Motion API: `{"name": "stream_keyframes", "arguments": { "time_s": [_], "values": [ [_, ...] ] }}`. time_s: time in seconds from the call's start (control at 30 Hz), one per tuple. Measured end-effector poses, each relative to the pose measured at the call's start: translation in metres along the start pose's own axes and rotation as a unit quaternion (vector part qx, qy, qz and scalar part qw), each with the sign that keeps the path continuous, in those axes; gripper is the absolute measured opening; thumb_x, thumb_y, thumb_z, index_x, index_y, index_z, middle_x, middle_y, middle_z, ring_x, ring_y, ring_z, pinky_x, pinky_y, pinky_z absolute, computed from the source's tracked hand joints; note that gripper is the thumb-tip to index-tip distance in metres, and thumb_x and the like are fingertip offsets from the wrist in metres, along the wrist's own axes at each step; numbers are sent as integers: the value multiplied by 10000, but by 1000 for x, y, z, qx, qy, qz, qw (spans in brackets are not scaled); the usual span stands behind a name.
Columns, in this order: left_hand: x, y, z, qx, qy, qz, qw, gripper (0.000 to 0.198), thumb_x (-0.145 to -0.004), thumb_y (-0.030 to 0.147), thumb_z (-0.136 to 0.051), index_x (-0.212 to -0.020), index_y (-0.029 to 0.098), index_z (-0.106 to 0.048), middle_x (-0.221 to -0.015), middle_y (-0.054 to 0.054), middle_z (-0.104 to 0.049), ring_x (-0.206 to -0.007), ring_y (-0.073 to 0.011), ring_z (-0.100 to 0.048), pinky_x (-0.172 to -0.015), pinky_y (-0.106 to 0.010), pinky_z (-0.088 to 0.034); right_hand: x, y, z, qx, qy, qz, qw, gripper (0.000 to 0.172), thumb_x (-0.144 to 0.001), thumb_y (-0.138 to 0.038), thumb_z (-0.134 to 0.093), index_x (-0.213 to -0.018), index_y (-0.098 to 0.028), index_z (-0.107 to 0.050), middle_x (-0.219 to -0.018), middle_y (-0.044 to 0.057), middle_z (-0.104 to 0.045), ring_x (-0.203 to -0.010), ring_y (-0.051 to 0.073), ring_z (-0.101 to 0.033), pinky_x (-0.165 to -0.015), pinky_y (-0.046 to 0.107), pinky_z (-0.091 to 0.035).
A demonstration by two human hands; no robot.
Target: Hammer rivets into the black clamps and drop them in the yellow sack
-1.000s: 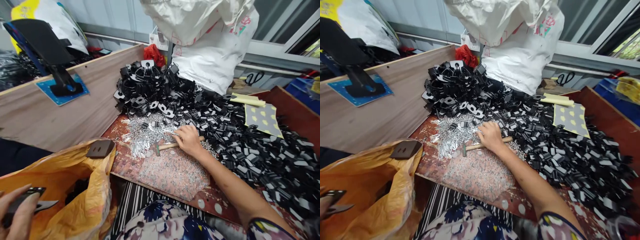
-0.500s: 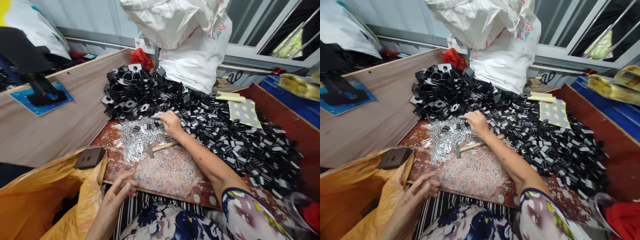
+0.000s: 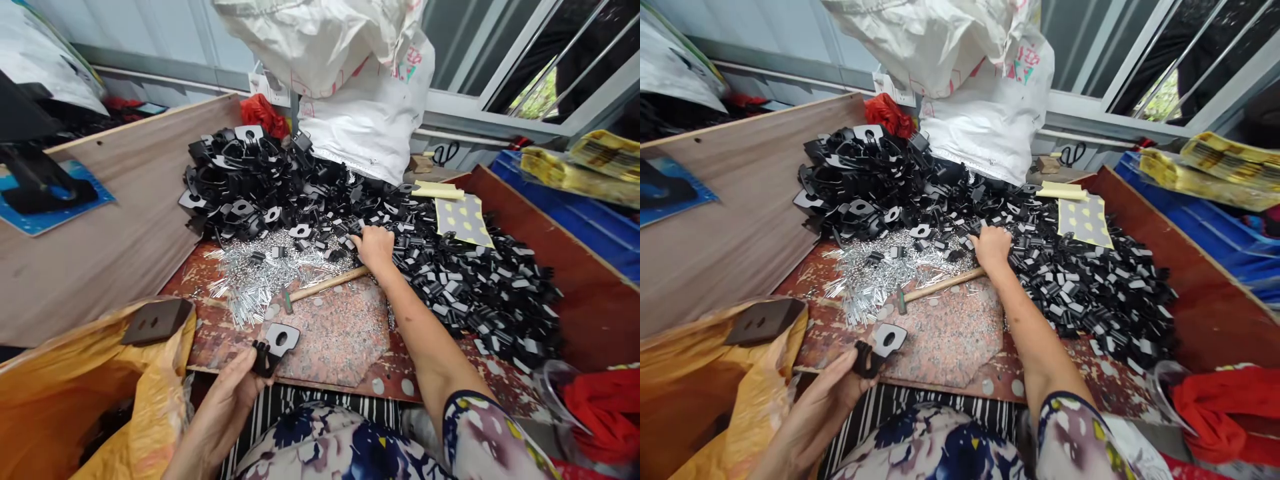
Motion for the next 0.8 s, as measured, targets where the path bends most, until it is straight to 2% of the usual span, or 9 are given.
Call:
{"name": "stream_keyframes", "arguments": {
  "time_s": [0.07, 0.17, 0.27, 0.37, 0.43, 0.53, 0.63, 0.7, 0.8],
  "values": [
    [0, -6, 1, -15, 6, 4, 1000, 359, -745, 457, -865, -966, 182, -798, -1017, -112, -764, -867, -243, -681, -686, -296, -519, -13, 11, -7, 9, 9, -12, 1000, 365, -948, -417, -609, -935, -74, -732, -1033, 270, -694, -1057, 385, -586, -931, 570, -384],
    [-1, -14, 6, -45, 42, 16, 998, 446, -685, 459, -906, -1029, 197, -798, -1198, -111, -724, -940, -225, -666, -690, -255, -497, -8, 13, -17, -5, 20, 4, 1000, 260, -937, -341, -585, -976, -125, -724, -1069, 206, -701, -1066, 348, -575, -956, 517, -380],
    [-3, -13, 9, -108, 35, 10, 993, 412, -663, 485, -908, -913, 173, -808, -1305, -121, -652, -979, -220, -622, -651, -225, -483, 2, 11, -13, -39, 31, 48, 998, 275, -936, -176, -478, -1075, -176, -715, -1186, 128, -709, -1122, 274, -585, -1045, 456, -374],
    [-4, -8, 3, -179, 9, -18, 984, 376, -668, 502, -888, -760, 151, -791, -1314, -141, -608, -1087, -275, -573, -662, -241, -513, 18, 6, 5, -78, 37, 91, 992, 326, -936, -131, -453, -1090, -203, -731, -1175, 80, -736, -1105, 228, -630, -1092, 432, -398],
    [-5, -6, -5, -206, 3, -41, 978, 361, -677, 499, -878, -720, 154, -780, -1292, -139, -589, -1100, -278, -552, -671, -242, -528, 39, -7, 19, -145, 35, 119, 982, 287, -955, -171, -494, -1044, -245, -757, -1031, 45, -766, -982, 222, -669, -1069, 469, -446],
    [-8, -8, -23, -191, -14, -54, 980, 349, -685, 491, -871, -738, 159, -774, -1199, -117, -588, -904, -203, -568, -641, -239, -538, 86, -42, 34, -273, -5, 161, 948, 235, -962, -218, -568, -989, -321, -778, -867, -15, -763, -828, 209, -677, -1065, 559, -466],
    [-11, -12, -43, -138, -43, -47, 988, 352, -682, 483, -873, -765, 158, -765, -1067, -77, -601, -708, -126, -541, -614, -253, -555, 136, -76, 35, -350, -31, 184, 918, 228, -935, -188, -612, -1014, -317, -782, -924, -17, -778, -878, 194, -704, -1181, 598, -354],
    [-11, -12, -53, -106, -65, -49, 991, 351, -680, 476, -876, -768, 156, -759, -1015, -64, -602, -705, -128, -552, -621, -268, -576, 159, -89, 32, -377, -22, 176, 909, 237, -929, -178, -603, -1017, -307, -782, -938, -9, -782, -916, 196, -712, -1220, 612, -291],
    [-11, -11, -62, -80, -89, -61, 991, 321, -705, 450, -870, -763, 155, -758, -1006, -65, -607, -756, -146, -575, -638, -273, -596, 175, -97, 26, -387, -9, 153, 909, 288, -939, -170, -546, -1028, -317, -777, -901, -11, -778, -917, 201, -713, -1224, 637, -270]
  ]
}}
Point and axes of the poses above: each hand's wrist, its own x-axis away from the middle knuckle, its own z-axis out of the back of the hand, y = z × x, the point moved 2 cm from there along -x, towards the middle knuckle
